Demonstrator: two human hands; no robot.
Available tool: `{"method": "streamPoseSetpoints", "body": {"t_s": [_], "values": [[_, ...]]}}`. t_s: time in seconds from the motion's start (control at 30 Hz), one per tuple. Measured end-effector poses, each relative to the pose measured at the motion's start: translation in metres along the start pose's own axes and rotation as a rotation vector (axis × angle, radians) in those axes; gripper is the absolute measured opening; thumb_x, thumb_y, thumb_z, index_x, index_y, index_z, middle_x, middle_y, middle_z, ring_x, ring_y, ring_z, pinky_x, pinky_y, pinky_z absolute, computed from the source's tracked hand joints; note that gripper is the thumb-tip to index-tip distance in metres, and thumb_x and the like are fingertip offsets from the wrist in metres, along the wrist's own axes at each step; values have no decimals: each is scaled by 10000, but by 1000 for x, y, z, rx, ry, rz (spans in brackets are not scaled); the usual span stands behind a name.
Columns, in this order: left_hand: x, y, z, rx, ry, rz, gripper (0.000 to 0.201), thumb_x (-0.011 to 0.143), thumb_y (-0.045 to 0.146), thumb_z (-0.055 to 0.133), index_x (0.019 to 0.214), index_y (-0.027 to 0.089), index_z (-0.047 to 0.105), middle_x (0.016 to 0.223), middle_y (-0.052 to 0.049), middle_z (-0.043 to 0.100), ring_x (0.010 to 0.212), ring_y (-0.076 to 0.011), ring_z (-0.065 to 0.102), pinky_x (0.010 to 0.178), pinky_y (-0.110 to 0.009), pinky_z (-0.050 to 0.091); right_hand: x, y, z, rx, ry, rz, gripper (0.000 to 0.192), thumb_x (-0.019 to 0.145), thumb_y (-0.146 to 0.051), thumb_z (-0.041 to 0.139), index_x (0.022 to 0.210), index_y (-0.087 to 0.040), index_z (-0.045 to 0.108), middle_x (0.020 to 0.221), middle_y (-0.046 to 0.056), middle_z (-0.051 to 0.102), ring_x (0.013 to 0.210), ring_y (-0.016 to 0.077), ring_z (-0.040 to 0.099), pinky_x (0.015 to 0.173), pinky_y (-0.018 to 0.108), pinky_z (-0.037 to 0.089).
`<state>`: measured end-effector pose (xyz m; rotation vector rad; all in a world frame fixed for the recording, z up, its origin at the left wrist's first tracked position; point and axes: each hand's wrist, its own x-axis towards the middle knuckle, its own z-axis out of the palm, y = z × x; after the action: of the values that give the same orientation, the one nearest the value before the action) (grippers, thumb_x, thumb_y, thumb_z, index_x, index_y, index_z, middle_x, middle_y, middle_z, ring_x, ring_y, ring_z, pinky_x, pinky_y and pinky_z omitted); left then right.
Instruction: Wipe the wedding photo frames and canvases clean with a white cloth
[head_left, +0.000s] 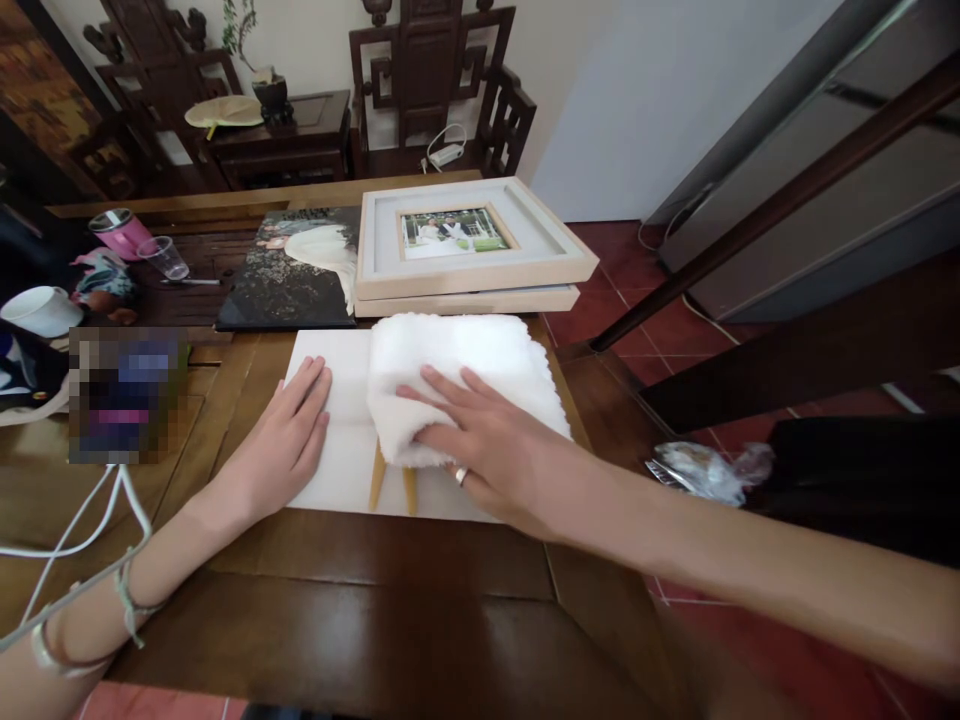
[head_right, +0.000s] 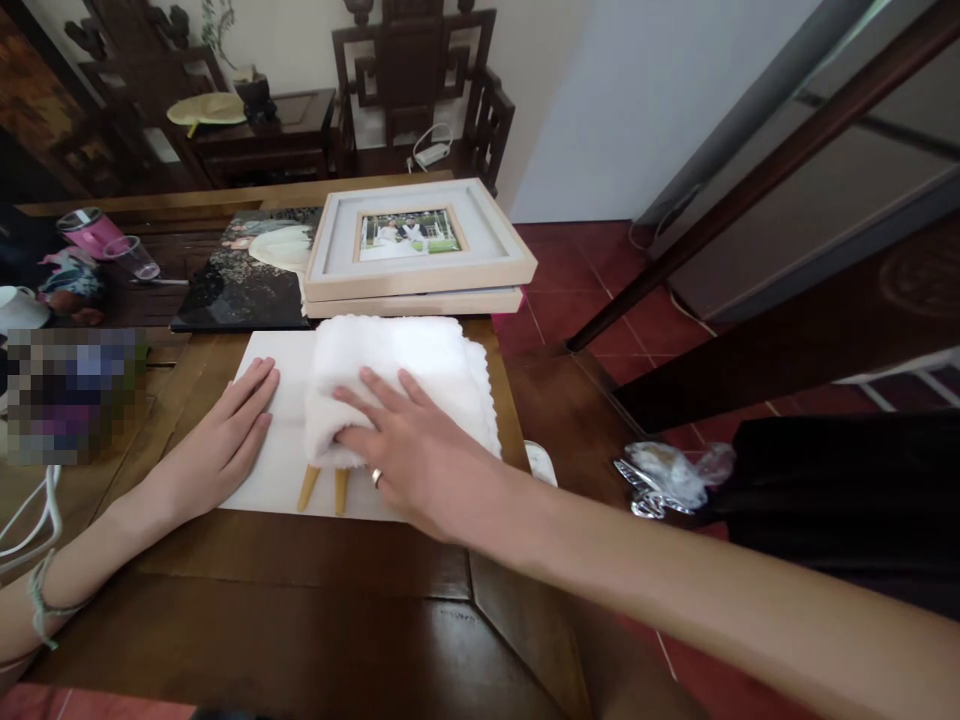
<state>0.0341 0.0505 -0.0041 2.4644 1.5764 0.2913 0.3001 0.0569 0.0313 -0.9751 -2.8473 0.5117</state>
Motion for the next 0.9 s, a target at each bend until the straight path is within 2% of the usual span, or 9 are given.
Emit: {"method": "streamPoseSetpoints", "body": {"t_s": [0.17, 0.33, 0.6, 0.7, 0.9], "values": [[0, 0, 1, -3, 5, 6, 543, 1019, 303, 247, 1509, 69, 275, 1603, -181, 219, 1495, -296, 151, 1209, -500, 172, -27, -31, 11, 47, 20, -106, 377, 740, -15, 583, 1075, -140, 703, 1514, 198, 395, 1418, 448, 197, 1112, 694, 212], [1, 1, 1, 13, 10, 15, 546, 1022, 303, 238, 1493, 32, 288, 1596, -204, 221, 1496, -291, 154, 1208, -501, 173, -44, -46, 5, 84, -79, -213, 245, 745, -115, 670, 982, -154, 722, 1500, 193, 410, 1395, 462, 258, 1109, 684, 243], [0, 2, 2, 17, 5, 19, 547, 1019, 297, 236, 1486, 18, 297, 1596, -208, 220, 1496, -291, 153, 1206, -505, 176, -38, -31, 4, 131, -60, -216, 394, 739, -42, 573, 1092, -162, 702, 1515, 138, 423, 1443, 368, 227, 1166, 608, 183], [0, 2, 2, 13, 6, 8, 544, 1018, 301, 240, 1490, 37, 299, 1596, -199, 225, 1493, -295, 163, 1202, -512, 187, -29, -24, 2, 107, -48, -187, 457, 725, -13, 549, 1131, -162, 695, 1522, 130, 414, 1449, 355, 213, 1173, 593, 174], [0, 2, 0, 7, 3, 6, 546, 1016, 307, 242, 1494, 48, 296, 1597, -190, 230, 1495, -286, 161, 1208, -495, 175, -12, -12, -9, 27, -118, -130, 527, 689, 14, 582, 1182, -148, 675, 1553, 129, 355, 1456, 365, 175, 1174, 593, 176]]}}
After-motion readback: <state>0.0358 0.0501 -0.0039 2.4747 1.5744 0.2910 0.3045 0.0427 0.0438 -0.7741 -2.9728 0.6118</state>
